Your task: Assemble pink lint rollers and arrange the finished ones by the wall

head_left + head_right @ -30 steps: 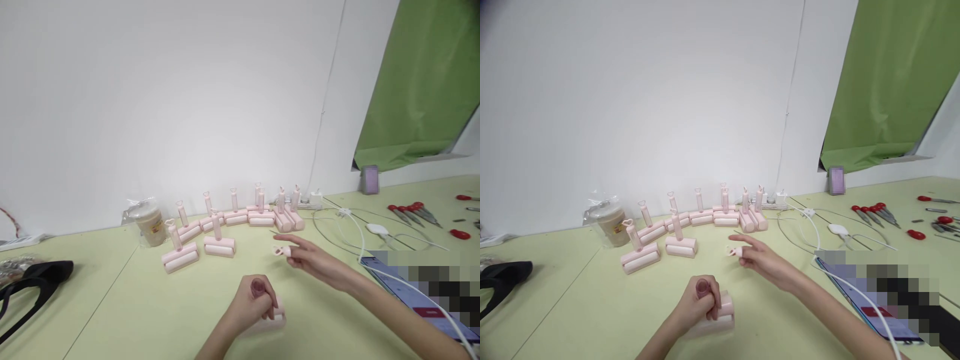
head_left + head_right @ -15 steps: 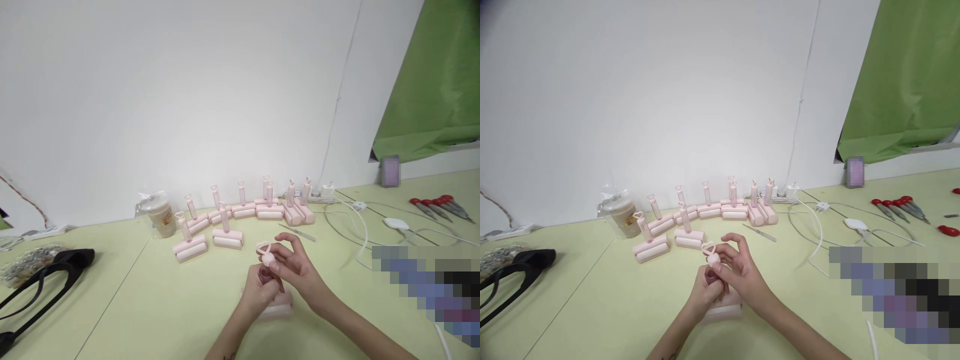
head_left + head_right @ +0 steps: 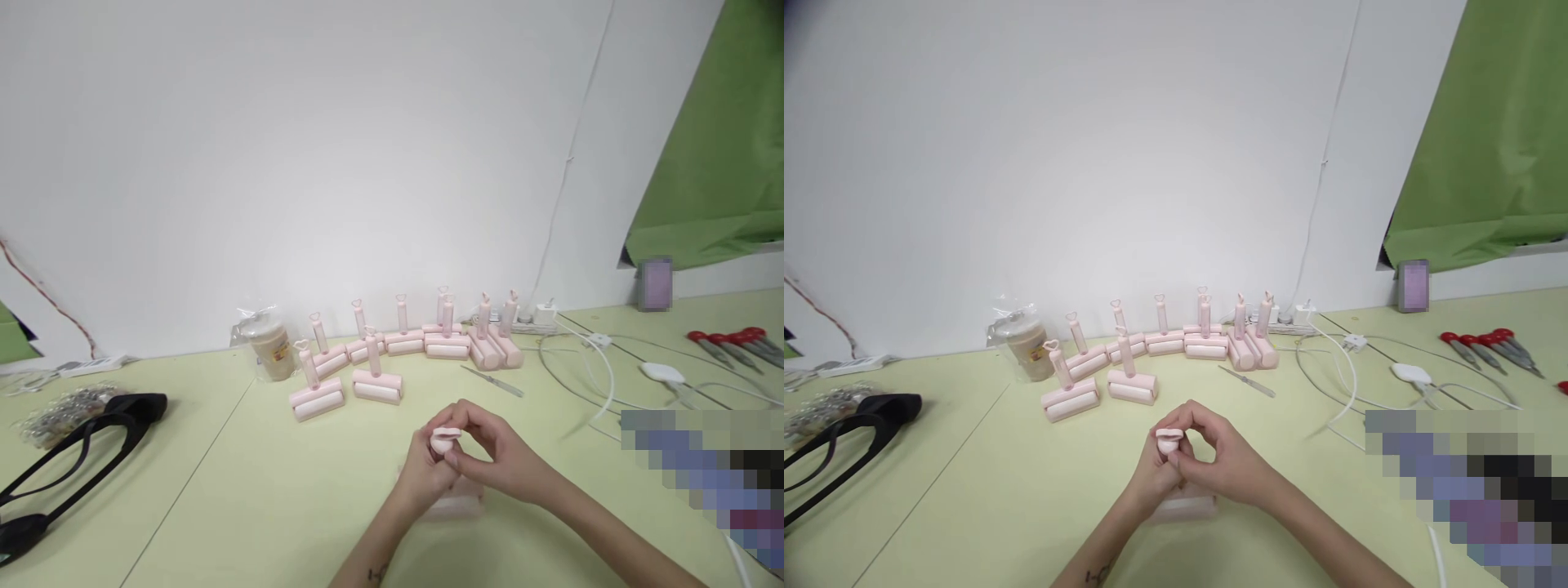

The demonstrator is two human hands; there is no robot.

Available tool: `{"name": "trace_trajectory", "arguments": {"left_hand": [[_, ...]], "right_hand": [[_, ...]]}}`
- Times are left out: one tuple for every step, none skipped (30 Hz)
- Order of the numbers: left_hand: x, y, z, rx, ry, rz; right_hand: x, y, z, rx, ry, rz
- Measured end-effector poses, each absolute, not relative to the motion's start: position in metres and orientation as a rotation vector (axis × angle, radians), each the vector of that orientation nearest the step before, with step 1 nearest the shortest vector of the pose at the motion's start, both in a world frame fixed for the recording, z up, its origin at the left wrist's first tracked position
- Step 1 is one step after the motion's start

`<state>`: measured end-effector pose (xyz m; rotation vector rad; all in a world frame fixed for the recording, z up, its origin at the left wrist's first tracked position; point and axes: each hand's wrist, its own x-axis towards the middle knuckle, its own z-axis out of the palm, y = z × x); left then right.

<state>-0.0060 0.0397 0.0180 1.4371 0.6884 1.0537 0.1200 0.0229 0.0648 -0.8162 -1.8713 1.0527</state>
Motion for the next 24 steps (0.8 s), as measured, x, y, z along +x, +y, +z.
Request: {"name": "trace_trajectory", "arguments": {"left_hand": [[-0.006,0.040,0.018,1.440,0.686,1.059],[-0.006,0.040,0.018,1.441,0.685,1.063],[-0.006,0.040,0.018,1.442,0.687,1.066],[-0.006,0.040,0.018,1.443,0.689,1.065],[-0.005,0.040,0.017,1.444,0.693,1.058],[-0.005,0.040,0.017,1.445,0.698,1.049],[-0.005,0.040,0.017,1.445,0.705,1.042],[-0.006,0.040,0.016,1.446,0.716,1.039],[-0.006,0.040,0.016,1.448,0.730,1.042],[-0.006,0.040,0.016,1.450,0.745,1.048],[-0.006,0.040,0.016,1.454,0.759,1.054],[-0.006,0.040,0.017,1.459,0.771,1.057],[-0.006,0.040,0.018,1.463,0.781,1.058],[-0.006,0.040,0.018,1.466,0.790,1.060],[-0.005,0.040,0.019,1.468,0.797,1.061],[-0.005,0.040,0.020,1.471,0.802,1.058],[-0.004,0.039,0.020,1.474,0.807,1.051],[-0.004,0.039,0.020,1.477,0.812,1.041],[-0.003,0.039,0.021,1.479,0.817,1.028],[-0.003,0.039,0.021,1.481,0.824,1.016],[-0.003,0.039,0.021,1.481,0.834,1.006],[-0.003,0.039,0.021,1.479,0.846,0.999],[-0.003,0.039,0.021,1.478,0.859,0.991],[-0.003,0.039,0.021,1.479,0.874,0.978]], "right_hand": [[0.121,0.024,0.066,-0.809,-1.873,1.049],[0.122,0.024,0.067,-0.810,-1.882,1.049],[0.123,0.025,0.068,-0.819,-1.898,1.053],[0.124,0.026,0.070,-0.832,-1.920,1.059],[0.125,0.027,0.072,-0.849,-1.943,1.066],[0.125,0.028,0.075,-0.868,-1.966,1.068],[0.125,0.029,0.077,-0.886,-1.983,1.065],[0.124,0.030,0.079,-0.894,-1.998,1.059],[0.122,0.031,0.080,-0.885,-2.012,1.050],[0.120,0.033,0.081,-0.860,-2.027,1.043],[0.118,0.034,0.081,-0.827,-2.043,1.038],[0.116,0.035,0.080,-0.794,-2.056,1.034],[0.114,0.036,0.079,-0.765,-2.065,1.025],[0.112,0.037,0.077,-0.744,-2.070,1.011],[0.111,0.038,0.074,-0.735,-2.068,0.993],[0.111,0.038,0.071,-0.731,-2.059,0.972],[0.111,0.038,0.068,-0.727,-2.044,0.954],[0.111,0.039,0.065,-0.718,-2.027,0.940],[0.111,0.039,0.062,-0.709,-2.009,0.931],[0.112,0.039,0.061,-0.702,-1.992,0.927],[0.112,0.040,0.060,-0.691,-1.982,0.925],[0.113,0.042,0.061,-0.683,-1.982,0.930],[0.113,0.044,0.063,-0.677,-1.996,0.940],[0.114,0.047,0.066,-0.671,-2.028,0.959]]}}
